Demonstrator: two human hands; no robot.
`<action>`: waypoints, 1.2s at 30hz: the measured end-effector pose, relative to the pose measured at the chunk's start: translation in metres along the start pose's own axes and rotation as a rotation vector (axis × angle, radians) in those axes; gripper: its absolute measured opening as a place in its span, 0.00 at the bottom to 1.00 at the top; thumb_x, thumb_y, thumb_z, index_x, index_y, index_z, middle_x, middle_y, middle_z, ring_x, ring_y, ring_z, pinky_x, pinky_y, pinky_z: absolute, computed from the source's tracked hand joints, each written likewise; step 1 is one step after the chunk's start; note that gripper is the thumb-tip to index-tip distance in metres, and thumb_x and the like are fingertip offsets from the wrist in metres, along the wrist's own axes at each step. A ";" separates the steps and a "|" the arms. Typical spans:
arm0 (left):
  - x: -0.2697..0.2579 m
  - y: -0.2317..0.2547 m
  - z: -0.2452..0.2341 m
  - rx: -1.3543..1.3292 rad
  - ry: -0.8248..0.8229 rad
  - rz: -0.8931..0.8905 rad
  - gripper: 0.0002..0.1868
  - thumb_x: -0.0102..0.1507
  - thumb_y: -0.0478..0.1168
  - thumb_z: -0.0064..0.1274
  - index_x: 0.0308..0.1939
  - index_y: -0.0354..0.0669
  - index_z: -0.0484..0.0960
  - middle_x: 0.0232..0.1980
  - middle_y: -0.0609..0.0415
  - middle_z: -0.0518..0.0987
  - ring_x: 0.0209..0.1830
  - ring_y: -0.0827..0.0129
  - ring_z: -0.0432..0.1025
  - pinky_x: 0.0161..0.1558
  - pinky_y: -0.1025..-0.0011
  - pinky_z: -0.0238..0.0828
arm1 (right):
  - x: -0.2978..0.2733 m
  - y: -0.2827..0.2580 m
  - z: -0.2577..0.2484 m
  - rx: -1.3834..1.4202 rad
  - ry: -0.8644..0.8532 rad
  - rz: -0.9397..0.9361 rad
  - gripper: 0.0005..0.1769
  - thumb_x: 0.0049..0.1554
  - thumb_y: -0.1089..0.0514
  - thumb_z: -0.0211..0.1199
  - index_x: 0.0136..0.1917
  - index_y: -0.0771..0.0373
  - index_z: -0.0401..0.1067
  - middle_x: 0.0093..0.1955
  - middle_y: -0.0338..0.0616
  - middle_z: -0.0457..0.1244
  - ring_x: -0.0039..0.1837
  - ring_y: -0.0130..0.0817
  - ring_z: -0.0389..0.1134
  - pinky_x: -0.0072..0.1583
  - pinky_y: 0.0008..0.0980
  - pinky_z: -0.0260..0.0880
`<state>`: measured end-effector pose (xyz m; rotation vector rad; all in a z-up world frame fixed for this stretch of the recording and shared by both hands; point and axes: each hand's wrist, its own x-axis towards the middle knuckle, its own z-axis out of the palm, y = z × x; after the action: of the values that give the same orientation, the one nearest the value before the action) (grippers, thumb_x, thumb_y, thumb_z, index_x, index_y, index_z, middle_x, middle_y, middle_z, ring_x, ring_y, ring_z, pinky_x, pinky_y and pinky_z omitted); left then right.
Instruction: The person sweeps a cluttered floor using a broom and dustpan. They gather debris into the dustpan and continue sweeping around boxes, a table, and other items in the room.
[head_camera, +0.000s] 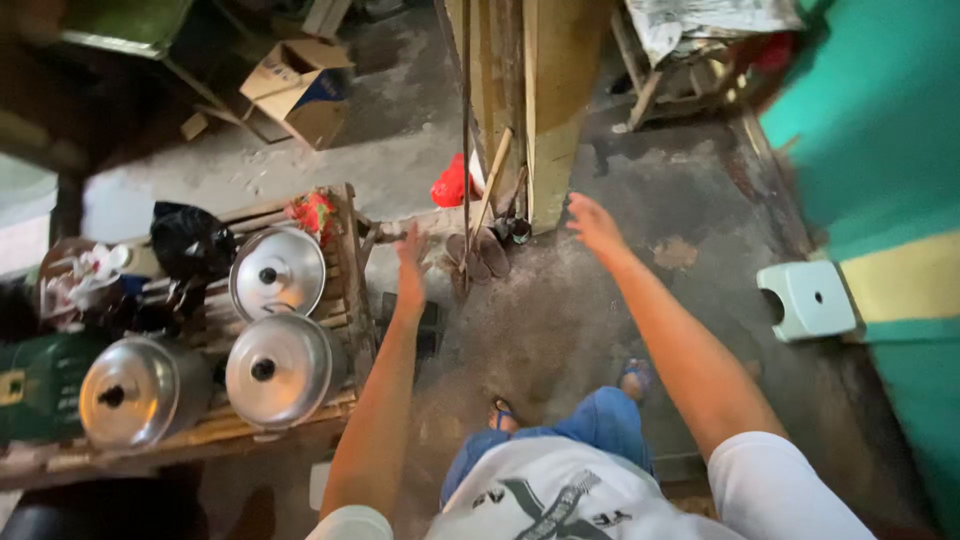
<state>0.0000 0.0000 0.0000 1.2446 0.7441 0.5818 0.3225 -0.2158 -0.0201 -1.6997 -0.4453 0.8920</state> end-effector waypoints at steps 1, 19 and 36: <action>0.004 -0.011 -0.017 0.001 -0.015 -0.007 0.51 0.67 0.83 0.22 0.87 0.62 0.46 0.86 0.34 0.51 0.84 0.28 0.39 0.76 0.28 0.34 | 0.000 0.005 0.011 0.003 0.015 0.006 0.34 0.69 0.36 0.52 0.82 0.52 0.61 0.78 0.58 0.59 0.73 0.61 0.65 0.66 0.54 0.66; 0.047 -0.043 -0.031 -0.043 -0.013 -0.058 0.52 0.68 0.79 0.13 0.86 0.52 0.49 0.82 0.31 0.57 0.82 0.32 0.50 0.77 0.35 0.45 | 0.144 0.009 0.103 -0.503 -0.009 -0.019 0.41 0.61 0.44 0.61 0.82 0.59 0.59 0.78 0.59 0.60 0.74 0.54 0.66 0.74 0.52 0.65; 0.036 -0.046 -0.060 0.171 0.147 -0.042 0.30 0.76 0.47 0.42 0.82 0.48 0.62 0.79 0.43 0.68 0.79 0.49 0.60 0.76 0.47 0.54 | 0.252 -0.008 0.142 -0.878 0.028 -0.083 0.46 0.60 0.43 0.62 0.85 0.63 0.54 0.88 0.56 0.42 0.87 0.55 0.42 0.82 0.48 0.53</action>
<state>-0.0240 0.0536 -0.0597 1.3500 0.9574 0.5890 0.3791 0.0522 -0.1119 -2.4504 -0.9775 0.6365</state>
